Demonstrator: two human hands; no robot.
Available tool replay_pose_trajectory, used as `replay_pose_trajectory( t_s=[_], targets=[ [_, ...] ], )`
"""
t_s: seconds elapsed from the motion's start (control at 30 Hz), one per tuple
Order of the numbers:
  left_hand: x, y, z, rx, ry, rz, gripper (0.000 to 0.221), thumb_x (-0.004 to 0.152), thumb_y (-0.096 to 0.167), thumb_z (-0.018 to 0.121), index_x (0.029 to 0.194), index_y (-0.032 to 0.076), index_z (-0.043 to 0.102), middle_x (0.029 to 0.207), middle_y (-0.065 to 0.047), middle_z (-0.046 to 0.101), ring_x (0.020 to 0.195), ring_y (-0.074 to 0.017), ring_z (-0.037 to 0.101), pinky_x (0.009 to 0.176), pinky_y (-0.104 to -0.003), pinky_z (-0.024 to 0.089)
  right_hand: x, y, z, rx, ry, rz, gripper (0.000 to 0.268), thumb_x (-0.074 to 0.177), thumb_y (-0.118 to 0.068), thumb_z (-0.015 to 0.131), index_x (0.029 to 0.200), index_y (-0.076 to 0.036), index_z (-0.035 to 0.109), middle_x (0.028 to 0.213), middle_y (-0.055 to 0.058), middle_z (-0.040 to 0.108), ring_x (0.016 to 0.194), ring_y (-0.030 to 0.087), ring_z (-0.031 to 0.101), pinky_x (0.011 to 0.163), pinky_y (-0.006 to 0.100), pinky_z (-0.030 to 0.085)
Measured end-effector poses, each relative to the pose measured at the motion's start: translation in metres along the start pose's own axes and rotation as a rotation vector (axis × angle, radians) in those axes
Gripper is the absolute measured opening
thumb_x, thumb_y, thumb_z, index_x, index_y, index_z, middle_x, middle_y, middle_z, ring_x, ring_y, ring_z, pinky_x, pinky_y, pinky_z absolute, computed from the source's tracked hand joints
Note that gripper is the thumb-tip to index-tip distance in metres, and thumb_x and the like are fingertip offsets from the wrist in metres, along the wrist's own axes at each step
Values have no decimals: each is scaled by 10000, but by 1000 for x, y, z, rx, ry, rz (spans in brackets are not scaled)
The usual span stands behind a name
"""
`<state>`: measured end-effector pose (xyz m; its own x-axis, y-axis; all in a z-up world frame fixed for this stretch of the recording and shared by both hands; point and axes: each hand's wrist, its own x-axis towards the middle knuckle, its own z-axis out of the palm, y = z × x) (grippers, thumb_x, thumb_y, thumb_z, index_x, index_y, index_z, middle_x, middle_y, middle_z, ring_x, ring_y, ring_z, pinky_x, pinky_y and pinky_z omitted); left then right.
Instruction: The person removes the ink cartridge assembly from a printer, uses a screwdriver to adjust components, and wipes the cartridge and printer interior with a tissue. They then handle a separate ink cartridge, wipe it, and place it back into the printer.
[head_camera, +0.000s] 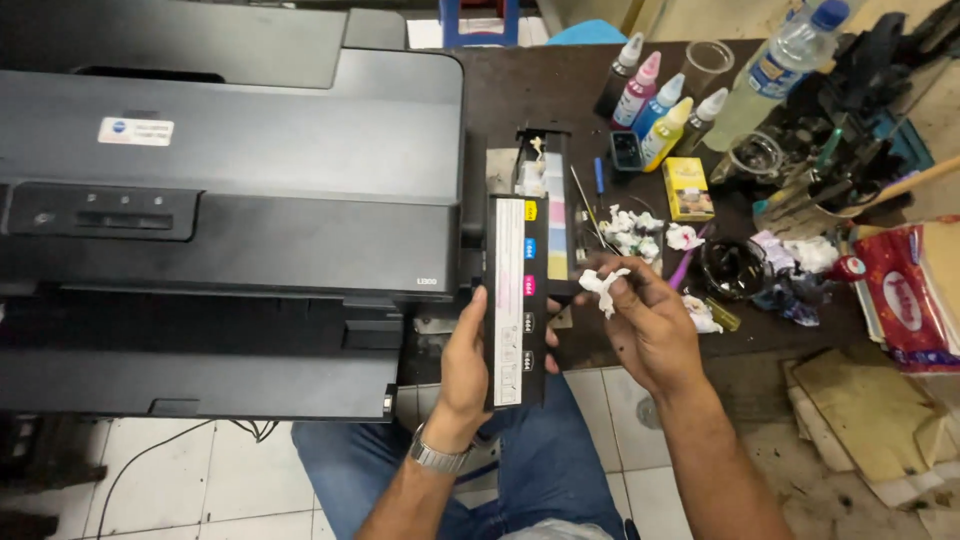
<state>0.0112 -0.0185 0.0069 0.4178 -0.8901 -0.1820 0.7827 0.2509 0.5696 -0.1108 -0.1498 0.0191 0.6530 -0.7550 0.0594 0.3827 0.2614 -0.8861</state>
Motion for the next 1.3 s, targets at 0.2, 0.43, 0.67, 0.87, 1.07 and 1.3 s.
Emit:
replay_pose_trajectory(
  t_s=[0.2,0.43,0.67,0.87,1.07,1.3],
  targets=[
    [-2,15,3,52,16,13,790,986,597,378,1222,-103,659,841,-332,709,630,-399,737,527,-452,608,11,10,-43,-181,113,52,226,973,-107,677,1138,47,663,824,114,603,573,171,632,457,224,534],
    [-2,2,-6,-114,52,2,676,1023,533,434,1218,-75,654,1144,-313,705,800,-389,739,582,-529,638,43,-17,-78,-547,179,29,329,977,-71,660,1303,-42,699,983,185,691,770,205,712,650,277,588],
    [-3,9,-5,-162,-53,-61,661,1059,496,395,1317,-80,594,1173,-290,676,815,-338,710,602,-474,621,62,-64,-50,-647,189,73,434,892,-65,745,1312,-56,631,1219,151,692,1094,190,670,981,320,568],
    [-9,12,-6,-140,-124,-77,676,1067,475,359,1381,-92,552,1182,-259,663,830,-281,684,630,-399,604,103,-72,-46,-882,165,146,403,848,-90,781,1244,-132,715,1191,39,724,1085,115,665,1011,229,491],
    [-5,3,-4,-86,36,-81,688,1008,544,424,1200,-73,659,1151,-331,702,782,-393,729,568,-533,636,151,-42,-88,-695,8,-80,354,992,-53,716,1336,-1,654,1238,218,654,1037,255,657,899,394,589],
    [-8,7,-1,-67,37,-64,691,1020,518,407,1204,-104,645,1148,-353,695,761,-386,728,543,-521,630,209,-19,-109,-953,-35,-88,361,847,3,850,1185,-50,739,1049,215,672,837,268,737,677,394,631]
  ],
)
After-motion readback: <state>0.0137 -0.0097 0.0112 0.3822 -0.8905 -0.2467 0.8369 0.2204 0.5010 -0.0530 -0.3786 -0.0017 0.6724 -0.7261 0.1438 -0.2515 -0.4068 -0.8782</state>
